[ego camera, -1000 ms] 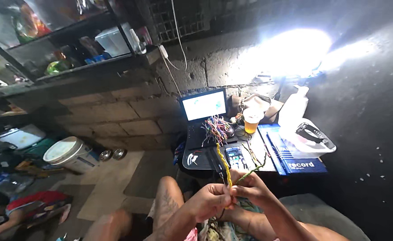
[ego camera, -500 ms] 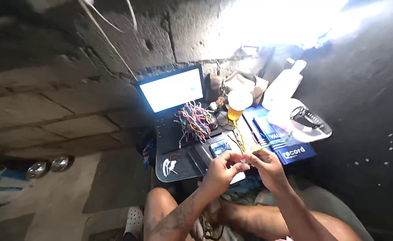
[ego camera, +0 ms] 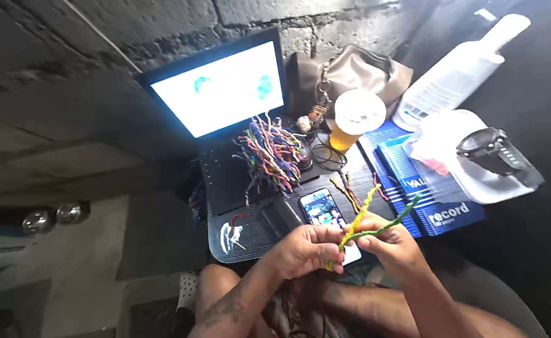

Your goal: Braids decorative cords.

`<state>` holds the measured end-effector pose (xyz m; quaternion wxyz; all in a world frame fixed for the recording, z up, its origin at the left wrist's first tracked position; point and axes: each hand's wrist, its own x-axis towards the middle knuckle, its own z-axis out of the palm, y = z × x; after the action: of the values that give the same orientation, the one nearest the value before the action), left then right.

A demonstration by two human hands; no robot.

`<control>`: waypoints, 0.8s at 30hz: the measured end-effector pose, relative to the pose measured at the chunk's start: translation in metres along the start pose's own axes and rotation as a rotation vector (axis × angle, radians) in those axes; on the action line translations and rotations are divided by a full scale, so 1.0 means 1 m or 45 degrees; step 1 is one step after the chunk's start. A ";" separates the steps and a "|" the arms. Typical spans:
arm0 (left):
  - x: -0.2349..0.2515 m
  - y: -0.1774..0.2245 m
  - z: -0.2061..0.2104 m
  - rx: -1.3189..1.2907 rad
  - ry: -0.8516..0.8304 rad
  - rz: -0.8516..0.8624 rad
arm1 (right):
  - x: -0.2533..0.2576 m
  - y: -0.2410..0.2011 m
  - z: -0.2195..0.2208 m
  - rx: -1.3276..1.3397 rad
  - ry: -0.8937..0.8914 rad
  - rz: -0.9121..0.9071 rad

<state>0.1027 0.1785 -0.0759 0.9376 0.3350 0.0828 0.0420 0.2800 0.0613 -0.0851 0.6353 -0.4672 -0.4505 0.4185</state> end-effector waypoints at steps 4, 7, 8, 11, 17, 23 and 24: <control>0.001 -0.015 -0.002 -0.142 -0.232 -0.038 | -0.002 0.003 0.006 0.187 -0.155 -0.102; 0.002 -0.016 0.001 -0.118 -0.238 -0.010 | -0.003 0.000 0.009 0.118 -0.133 -0.206; 0.002 -0.016 0.002 -0.072 -0.201 0.018 | -0.003 -0.001 0.008 0.051 -0.102 -0.216; 0.003 -0.014 0.009 0.230 0.081 0.169 | -0.003 0.001 0.010 -0.110 0.035 -0.215; 0.001 -0.009 0.010 0.173 0.152 0.178 | -0.003 0.006 0.006 -0.203 0.005 -0.062; 0.003 -0.020 0.008 -0.198 -0.156 -0.050 | 0.001 0.007 -0.001 0.203 -0.243 -0.019; 0.004 -0.022 0.009 -0.204 -0.176 -0.057 | 0.001 0.007 -0.002 0.231 -0.260 -0.048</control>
<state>0.1084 0.1564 -0.0836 0.9656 0.2589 0.0219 0.0043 0.2809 0.0632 -0.0917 0.6334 -0.3541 -0.4819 0.4911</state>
